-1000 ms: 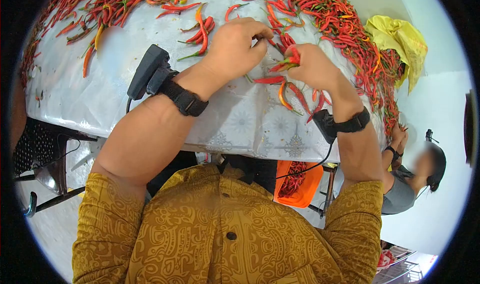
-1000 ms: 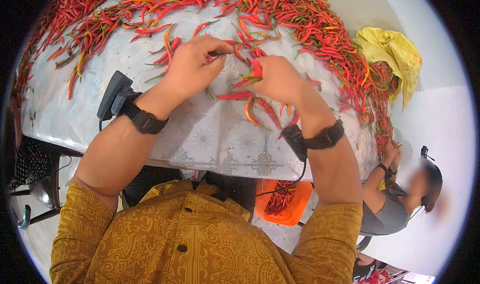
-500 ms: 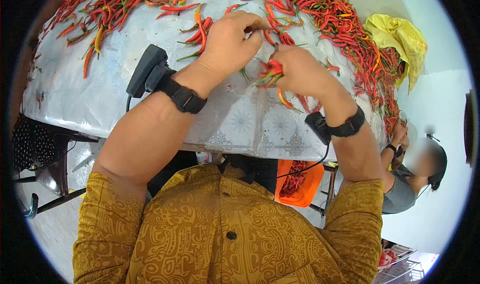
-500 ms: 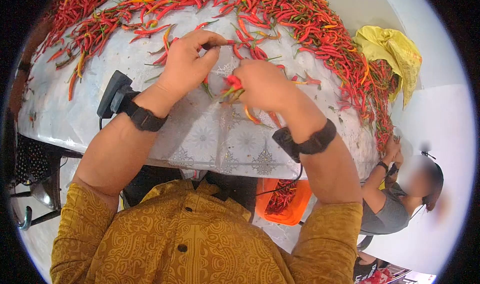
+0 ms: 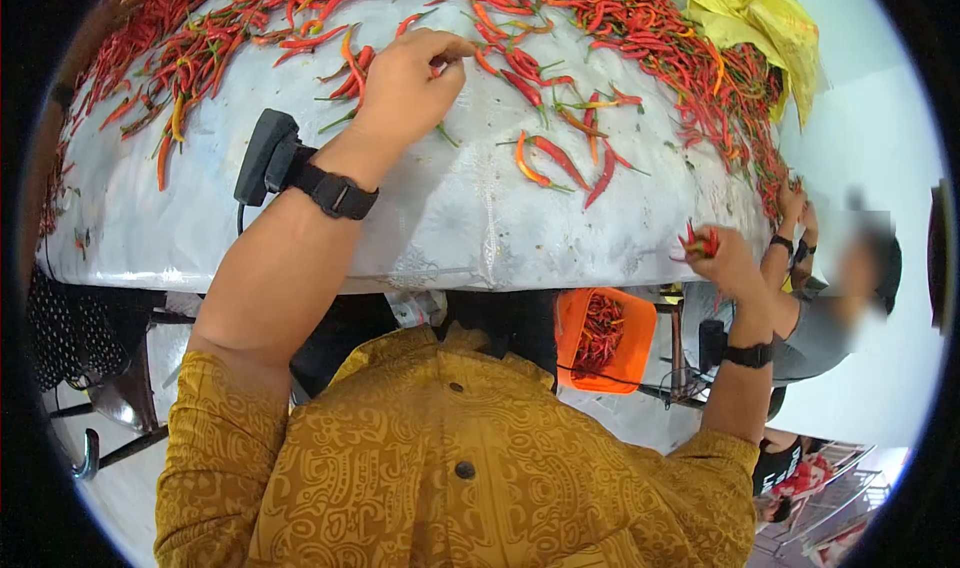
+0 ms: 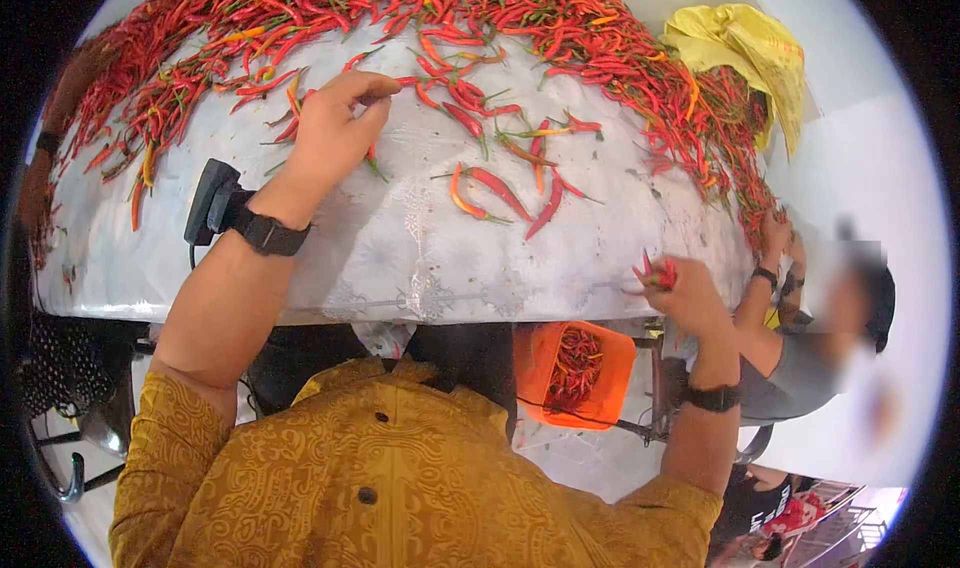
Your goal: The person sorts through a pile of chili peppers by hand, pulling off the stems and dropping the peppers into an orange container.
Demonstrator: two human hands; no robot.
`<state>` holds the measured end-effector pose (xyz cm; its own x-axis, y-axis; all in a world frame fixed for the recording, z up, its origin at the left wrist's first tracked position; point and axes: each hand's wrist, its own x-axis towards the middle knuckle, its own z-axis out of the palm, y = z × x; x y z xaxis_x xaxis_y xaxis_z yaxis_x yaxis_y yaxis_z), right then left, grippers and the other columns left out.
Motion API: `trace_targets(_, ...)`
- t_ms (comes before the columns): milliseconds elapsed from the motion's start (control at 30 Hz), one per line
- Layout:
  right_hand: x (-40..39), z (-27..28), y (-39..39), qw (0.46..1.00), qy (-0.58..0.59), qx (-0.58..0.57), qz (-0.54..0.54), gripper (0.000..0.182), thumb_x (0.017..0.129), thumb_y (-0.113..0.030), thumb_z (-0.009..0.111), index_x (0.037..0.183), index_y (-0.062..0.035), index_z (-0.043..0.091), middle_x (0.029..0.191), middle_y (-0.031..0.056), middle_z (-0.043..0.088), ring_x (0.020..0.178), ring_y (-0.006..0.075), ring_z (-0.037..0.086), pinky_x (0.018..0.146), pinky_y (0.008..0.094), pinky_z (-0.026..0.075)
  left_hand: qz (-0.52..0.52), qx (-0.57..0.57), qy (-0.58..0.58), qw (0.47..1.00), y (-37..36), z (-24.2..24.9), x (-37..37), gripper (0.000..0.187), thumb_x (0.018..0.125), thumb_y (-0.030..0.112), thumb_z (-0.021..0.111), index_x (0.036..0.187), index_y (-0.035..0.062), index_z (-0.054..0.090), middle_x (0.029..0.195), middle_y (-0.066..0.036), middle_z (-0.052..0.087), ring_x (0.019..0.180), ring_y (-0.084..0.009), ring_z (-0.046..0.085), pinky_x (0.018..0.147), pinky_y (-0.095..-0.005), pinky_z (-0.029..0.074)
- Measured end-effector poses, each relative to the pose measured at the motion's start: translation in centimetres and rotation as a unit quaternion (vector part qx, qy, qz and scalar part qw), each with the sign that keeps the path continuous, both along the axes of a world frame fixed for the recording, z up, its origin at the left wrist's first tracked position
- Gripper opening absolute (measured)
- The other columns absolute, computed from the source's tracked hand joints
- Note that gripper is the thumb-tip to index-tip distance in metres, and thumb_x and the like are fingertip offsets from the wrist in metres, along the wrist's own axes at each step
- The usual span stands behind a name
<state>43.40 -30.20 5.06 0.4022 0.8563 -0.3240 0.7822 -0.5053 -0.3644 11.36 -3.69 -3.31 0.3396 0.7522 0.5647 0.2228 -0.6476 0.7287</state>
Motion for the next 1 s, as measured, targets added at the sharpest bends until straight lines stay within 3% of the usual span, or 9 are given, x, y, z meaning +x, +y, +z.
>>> trace_targets(133, 3.7, -4.1, -7.4, 0.997, 0.026, -0.023, -0.075, 0.020, 0.064, -0.005, 0.067, 0.083, 0.0004, 0.063, 0.075, 0.0088, 0.065, 0.071, 0.0143, 0.059, 0.063, 0.0299, 0.046, -0.005, 0.003, 0.026, 1.000, -0.3, 0.1, 0.0, 0.022, 0.077, 0.006, 0.058, 0.098, 0.0051, 0.066, 0.094, -0.010, 0.066, 0.087, -0.0193, 0.063, 0.076, -0.0289, 0.048)
trace_targets(333, 4.4, -5.1, -10.3, 0.974, -0.127, -0.186, -0.018, 0.032, 0.061, -0.015, 0.073, 0.089, -0.0018, 0.065, 0.084, 0.0157, 0.065, 0.078, 0.0326, 0.062, 0.070, 0.0367, 0.049, -0.011, 0.037, 0.058, 0.998, -1.1, -0.4, 0.0, 0.021, 0.078, 0.006, 0.057, 0.097, 0.0055, 0.066, 0.094, -0.009, 0.066, 0.086, -0.0207, 0.063, 0.074, -0.0300, 0.049)
trace_targets(400, 7.2, -6.8, -11.3, 0.971, -0.212, -0.037, 0.101, 0.032, 0.062, -0.018, 0.073, 0.088, -0.0022, 0.064, 0.080, 0.0161, 0.064, 0.076, 0.0339, 0.061, 0.069, 0.0386, 0.048, -0.011, 0.048, 0.065, 0.997, -1.2, -0.3, 0.0, 0.021, 0.078, 0.006, 0.057, 0.097, 0.0055, 0.066, 0.094, -0.010, 0.066, 0.086, -0.0212, 0.063, 0.074, -0.0302, 0.049)
trace_targets(533, 2.6, -3.1, -5.9, 0.974, -0.215, 0.049, 0.049, 0.028, 0.064, -0.019, 0.070, 0.086, -0.0023, 0.064, 0.080, 0.0161, 0.063, 0.075, 0.0342, 0.061, 0.070, 0.0402, 0.048, -0.006, 0.063, 0.076, 0.995, -0.9, -0.6, 0.1, 0.022, 0.077, 0.005, 0.057, 0.097, 0.0056, 0.066, 0.094, -0.010, 0.066, 0.085, -0.0217, 0.063, 0.073, -0.0305, 0.049)
trace_targets(600, -1.6, -0.8, -2.3, 0.986, -0.082, 0.140, 0.033, 0.027, 0.067, -0.020, 0.068, 0.087, -0.0026, 0.064, 0.084, 0.0165, 0.063, 0.077, 0.0355, 0.061, 0.070, 0.0425, 0.048, -0.006, 0.072, 0.083, 0.994, -0.7, -1.0, 0.1, 0.023, 0.076, 0.006, 0.057, 0.097, 0.0057, 0.066, 0.094, -0.010, 0.065, 0.085, -0.0217, 0.063, 0.073, -0.0307, 0.049)
trace_targets(833, -4.1, -5.9, 8.5, 0.914, -0.177, 0.238, 0.276, 0.052, 0.065, -0.015, 0.069, 0.112, -0.0013, 0.053, 0.106, 0.0193, 0.059, 0.096, 0.0339, 0.056, 0.083, 0.0380, 0.045, 0.015, 0.242, 0.139, 0.960, -0.5, -1.6, 0.6, 0.032, 0.070, 0.013, 0.064, 0.101, 0.0076, 0.065, 0.099, -0.012, 0.064, 0.093, -0.0272, 0.060, 0.081, -0.0370, 0.048)
trace_targets(867, -6.4, -5.1, 10.7, 0.933, -0.143, 0.184, 0.274, 0.053, 0.065, -0.013, 0.068, 0.114, -0.0018, 0.053, 0.107, 0.0193, 0.058, 0.099, 0.0339, 0.055, 0.085, 0.0380, 0.044, -0.019, 0.257, 0.153, 0.954, -1.2, -1.3, 0.7, 0.034, 0.071, 0.016, 0.066, 0.104, 0.0081, 0.064, 0.102, -0.013, 0.062, 0.095, -0.0294, 0.058, 0.083, -0.0387, 0.047)
trace_targets(933, -10.3, -4.8, 13.6, 0.947, -0.107, 0.127, 0.277, 0.054, 0.065, -0.012, 0.067, 0.116, -0.0022, 0.052, 0.109, 0.0193, 0.058, 0.102, 0.0338, 0.054, 0.088, 0.0380, 0.043, -0.053, 0.218, 0.178, 0.958, -2.0, -0.9, 0.7, 0.034, 0.071, 0.017, 0.066, 0.104, 0.0079, 0.064, 0.103, -0.013, 0.062, 0.095, -0.0296, 0.058, 0.083, -0.0384, 0.047)
trace_targets(1000, -12.0, -5.5, 15.5, 0.906, -0.002, 0.225, 0.359, 0.057, 0.065, -0.009, 0.065, 0.119, -0.0022, 0.051, 0.109, 0.0194, 0.058, 0.102, 0.0332, 0.055, 0.088, 0.0384, 0.044, -0.077, 0.128, 0.177, 0.973, -2.8, -0.2, 0.7, 0.032, 0.072, 0.020, 0.067, 0.102, 0.0071, 0.064, 0.102, -0.014, 0.062, 0.095, -0.0303, 0.058, 0.082, -0.0379, 0.047)
